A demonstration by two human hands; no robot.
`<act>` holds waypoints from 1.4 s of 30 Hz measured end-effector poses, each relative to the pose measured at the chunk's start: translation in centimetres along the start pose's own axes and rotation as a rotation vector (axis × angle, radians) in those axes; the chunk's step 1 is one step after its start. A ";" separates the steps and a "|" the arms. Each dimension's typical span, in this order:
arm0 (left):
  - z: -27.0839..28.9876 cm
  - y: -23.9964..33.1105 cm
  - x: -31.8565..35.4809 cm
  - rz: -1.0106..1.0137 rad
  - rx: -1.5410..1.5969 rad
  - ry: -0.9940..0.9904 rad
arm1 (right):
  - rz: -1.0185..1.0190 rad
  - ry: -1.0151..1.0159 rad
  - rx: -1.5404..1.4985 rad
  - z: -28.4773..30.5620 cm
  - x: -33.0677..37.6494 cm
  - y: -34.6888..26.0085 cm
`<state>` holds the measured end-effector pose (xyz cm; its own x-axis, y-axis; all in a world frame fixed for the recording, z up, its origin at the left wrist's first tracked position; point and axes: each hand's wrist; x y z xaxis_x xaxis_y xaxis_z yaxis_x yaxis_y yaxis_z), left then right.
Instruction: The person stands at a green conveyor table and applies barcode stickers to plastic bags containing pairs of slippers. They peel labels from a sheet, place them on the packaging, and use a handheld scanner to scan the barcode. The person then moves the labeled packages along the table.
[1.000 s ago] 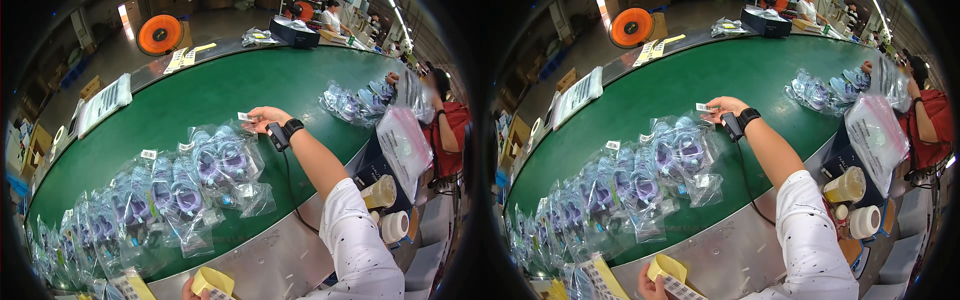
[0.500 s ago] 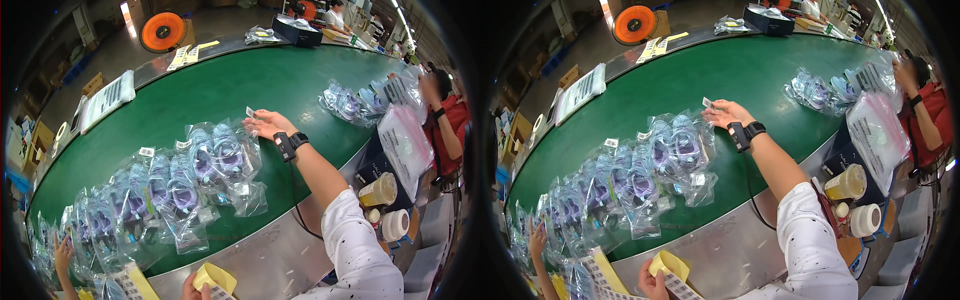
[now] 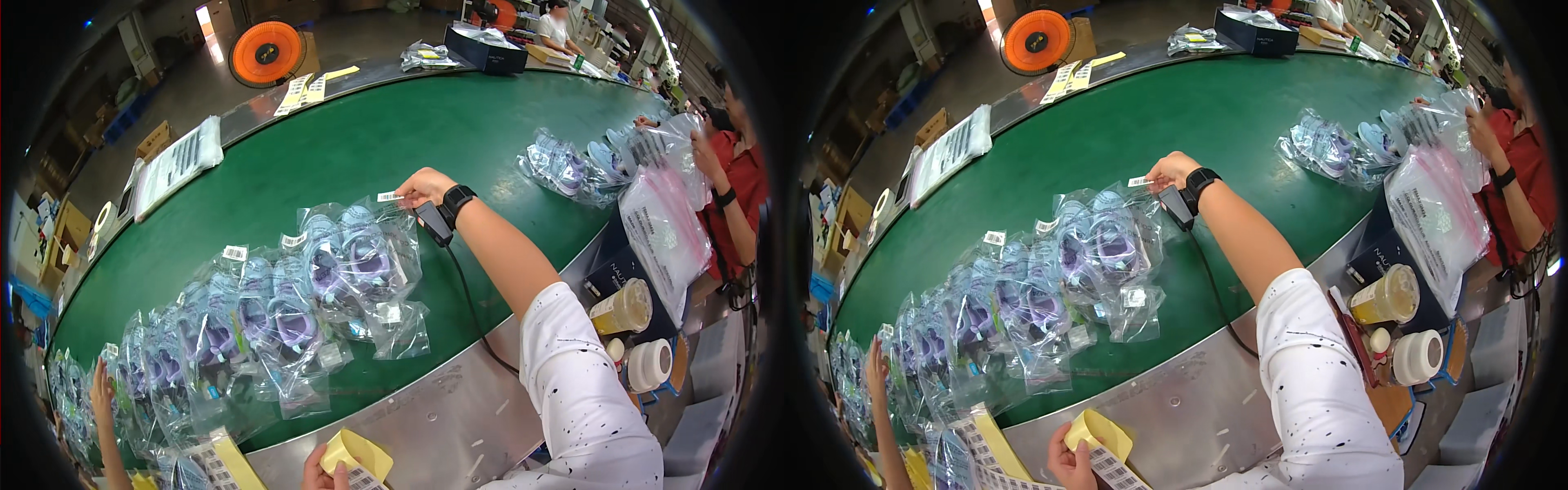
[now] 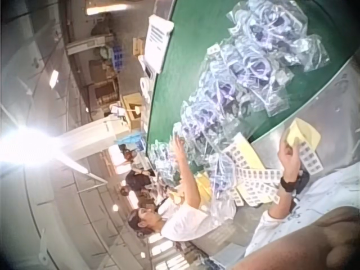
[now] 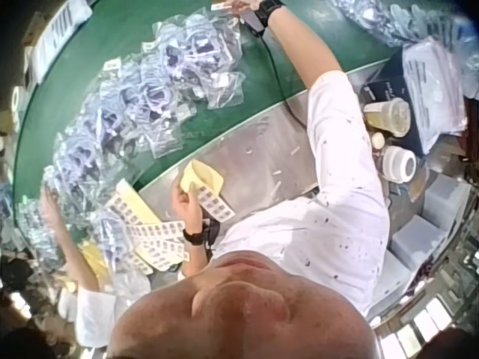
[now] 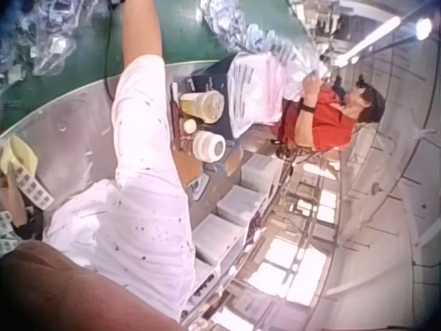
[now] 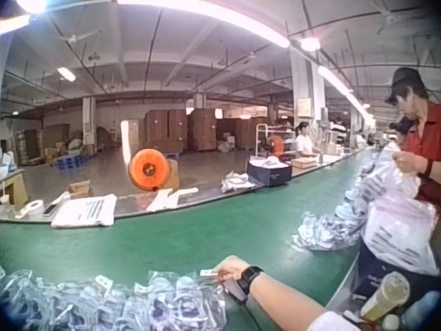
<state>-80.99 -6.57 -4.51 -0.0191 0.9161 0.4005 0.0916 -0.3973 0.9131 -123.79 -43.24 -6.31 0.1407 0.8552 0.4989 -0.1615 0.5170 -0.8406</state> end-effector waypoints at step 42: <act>-4.8 -0.7 -0.1 -0.128 0.067 0.095 | 0.875 0.226 0.750 -0.5 14.6 3.5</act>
<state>-85.87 -6.68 -4.88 -0.1283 0.9484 0.2900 0.1486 -0.2707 0.9511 -121.83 -28.91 -2.06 -0.1458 0.9428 -0.2998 -0.8133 -0.2868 -0.5063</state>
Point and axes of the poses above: each hand's wrist, its own x-axis away from the middle knuckle, its own z-axis out of the back of the hand, y = z × x, and after that the axes turned 15 degrees about x, right-handed
